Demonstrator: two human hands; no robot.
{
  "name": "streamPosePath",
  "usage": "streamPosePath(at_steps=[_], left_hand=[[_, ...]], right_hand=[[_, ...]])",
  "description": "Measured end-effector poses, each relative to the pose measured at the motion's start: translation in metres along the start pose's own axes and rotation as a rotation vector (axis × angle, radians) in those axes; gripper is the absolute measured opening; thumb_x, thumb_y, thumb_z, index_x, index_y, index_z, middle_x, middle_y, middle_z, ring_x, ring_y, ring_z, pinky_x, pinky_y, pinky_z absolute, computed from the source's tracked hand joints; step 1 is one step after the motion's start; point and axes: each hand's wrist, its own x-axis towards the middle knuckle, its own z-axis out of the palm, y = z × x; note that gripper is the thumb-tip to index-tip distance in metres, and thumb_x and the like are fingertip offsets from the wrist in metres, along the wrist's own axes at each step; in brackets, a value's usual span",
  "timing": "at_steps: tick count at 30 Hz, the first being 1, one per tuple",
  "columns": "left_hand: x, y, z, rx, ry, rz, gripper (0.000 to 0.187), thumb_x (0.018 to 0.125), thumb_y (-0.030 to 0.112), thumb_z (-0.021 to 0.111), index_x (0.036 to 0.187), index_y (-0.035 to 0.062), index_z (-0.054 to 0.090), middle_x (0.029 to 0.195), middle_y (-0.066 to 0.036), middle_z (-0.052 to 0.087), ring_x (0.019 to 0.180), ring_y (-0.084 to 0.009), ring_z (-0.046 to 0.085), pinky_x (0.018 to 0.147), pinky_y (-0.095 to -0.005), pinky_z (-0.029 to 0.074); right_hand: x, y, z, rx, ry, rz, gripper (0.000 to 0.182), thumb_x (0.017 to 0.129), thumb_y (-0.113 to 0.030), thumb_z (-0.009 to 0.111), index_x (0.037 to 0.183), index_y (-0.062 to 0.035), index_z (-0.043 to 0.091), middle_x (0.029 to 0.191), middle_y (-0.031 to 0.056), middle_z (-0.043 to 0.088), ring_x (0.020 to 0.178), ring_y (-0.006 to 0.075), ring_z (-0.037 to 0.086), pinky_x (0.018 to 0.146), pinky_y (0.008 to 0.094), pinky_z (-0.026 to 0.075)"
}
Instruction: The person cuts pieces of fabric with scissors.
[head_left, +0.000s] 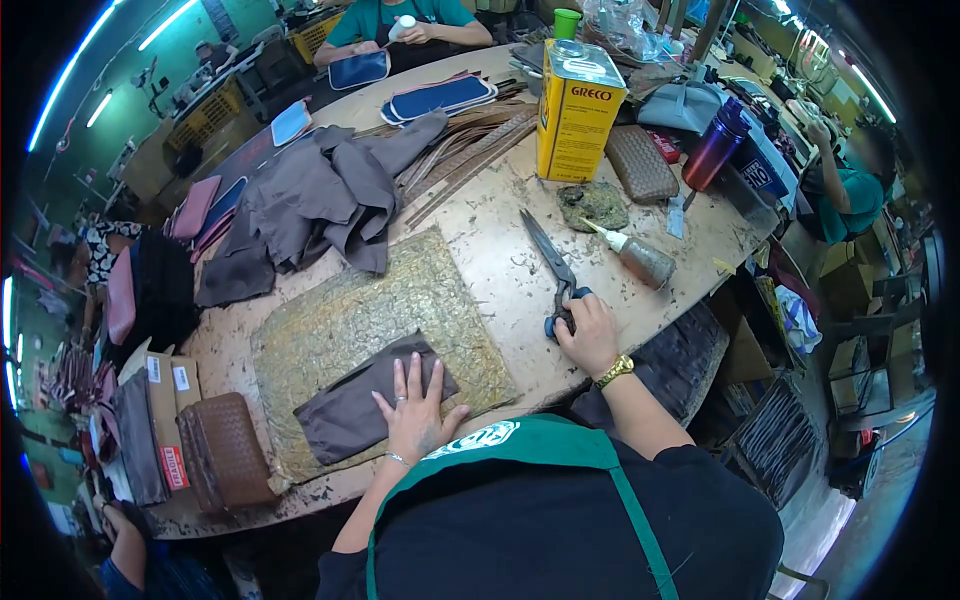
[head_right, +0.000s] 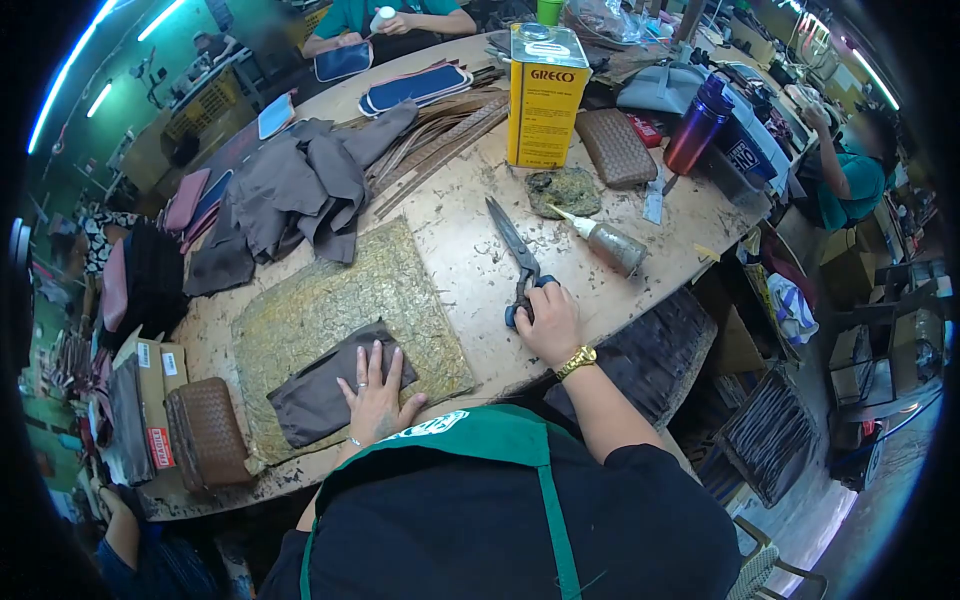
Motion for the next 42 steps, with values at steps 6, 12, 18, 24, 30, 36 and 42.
streamPosePath(at_steps=[6, 12, 18, 24, 30, 36, 42], left_hand=[[-0.001, 0.002, -0.002, 0.011, -0.004, -0.008, 0.073, 0.075, 0.058, 0.046, 0.133, 0.0168, 0.027, 0.141, -0.011, 0.009, 0.129, -0.036, 0.004, 0.086, -0.0716, 0.01], [-0.001, 0.001, 0.0, 0.01, -0.002, -0.01, 0.072, 0.076, 0.058, 0.045, 0.133, 0.0172, 0.026, 0.141, -0.011, 0.009, 0.129, -0.0351, 0.003, 0.086, -0.0715, 0.01], [-0.001, 0.001, 0.0, 0.018, -0.002, -0.014, 0.072, 0.076, 0.058, 0.044, 0.133, 0.0175, 0.026, 0.141, -0.01, 0.009, 0.13, -0.0346, 0.003, 0.086, -0.0715, 0.01], [-0.001, 0.005, -0.002, 0.026, 0.003, -0.025, 0.071, 0.077, 0.057, 0.044, 0.132, 0.0154, 0.027, 0.14, -0.012, 0.012, 0.13, -0.0344, 0.004, 0.087, -0.071, 0.011], [0.001, 0.012, -0.002, 0.007, 0.011, -0.088, 0.068, 0.077, 0.052, 0.047, 0.132, 0.0153, 0.028, 0.141, -0.011, 0.013, 0.129, -0.0346, 0.006, 0.087, -0.0709, 0.011], [0.005, 0.019, 0.0, -0.024, 0.245, -0.019, 0.051, 0.075, 0.037, 0.059, 0.118, 0.0119, 0.048, 0.133, -0.01, 0.031, 0.126, -0.0303, 0.022, 0.09, -0.0652, 0.018], [0.019, 0.018, 0.017, -0.116, 0.49, 0.176, 0.02, 0.073, 0.018, 0.063, 0.091, 0.008, 0.062, 0.105, -0.01, 0.055, 0.106, -0.0272, 0.049, 0.084, -0.048, 0.039]], right_hand=[[0.0, 0.0, -0.001, 0.003, -0.006, 0.008, 0.019, 0.064, -0.016, 0.06, 0.079, -0.0056, 0.054, 0.078, 0.0105, 0.048, 0.075, 0.0281, 0.05, 0.066, 0.0388, 0.041], [0.0, 0.001, 0.001, 0.004, 0.0, 0.002, 0.019, 0.064, -0.016, 0.06, 0.08, -0.0053, 0.054, 0.078, 0.0106, 0.048, 0.075, 0.028, 0.049, 0.067, 0.0383, 0.042], [0.0, 0.001, 0.0, 0.003, -0.006, 0.0, 0.02, 0.064, -0.016, 0.061, 0.08, -0.005, 0.055, 0.078, 0.0103, 0.048, 0.075, 0.0275, 0.049, 0.067, 0.0379, 0.042], [-0.001, 0.002, 0.0, 0.009, -0.012, 0.005, 0.02, 0.065, -0.016, 0.061, 0.08, -0.0052, 0.055, 0.078, 0.0102, 0.048, 0.075, 0.0277, 0.049, 0.067, 0.0384, 0.041], [-0.001, 0.004, 0.001, 0.037, -0.022, 0.012, 0.019, 0.065, -0.016, 0.06, 0.08, -0.0052, 0.055, 0.078, 0.0108, 0.048, 0.076, 0.0282, 0.049, 0.067, 0.0387, 0.041], [-0.002, 0.009, -0.002, 0.106, -0.035, -0.01, 0.019, 0.066, -0.016, 0.061, 0.079, -0.0046, 0.054, 0.079, 0.0115, 0.047, 0.075, 0.0291, 0.048, 0.066, 0.0394, 0.041], [0.003, 0.015, -0.01, 0.168, -0.136, -0.037, 0.02, 0.066, -0.013, 0.061, 0.081, -0.0021, 0.056, 0.077, 0.0118, 0.049, 0.074, 0.0295, 0.05, 0.067, 0.0381, 0.041]])
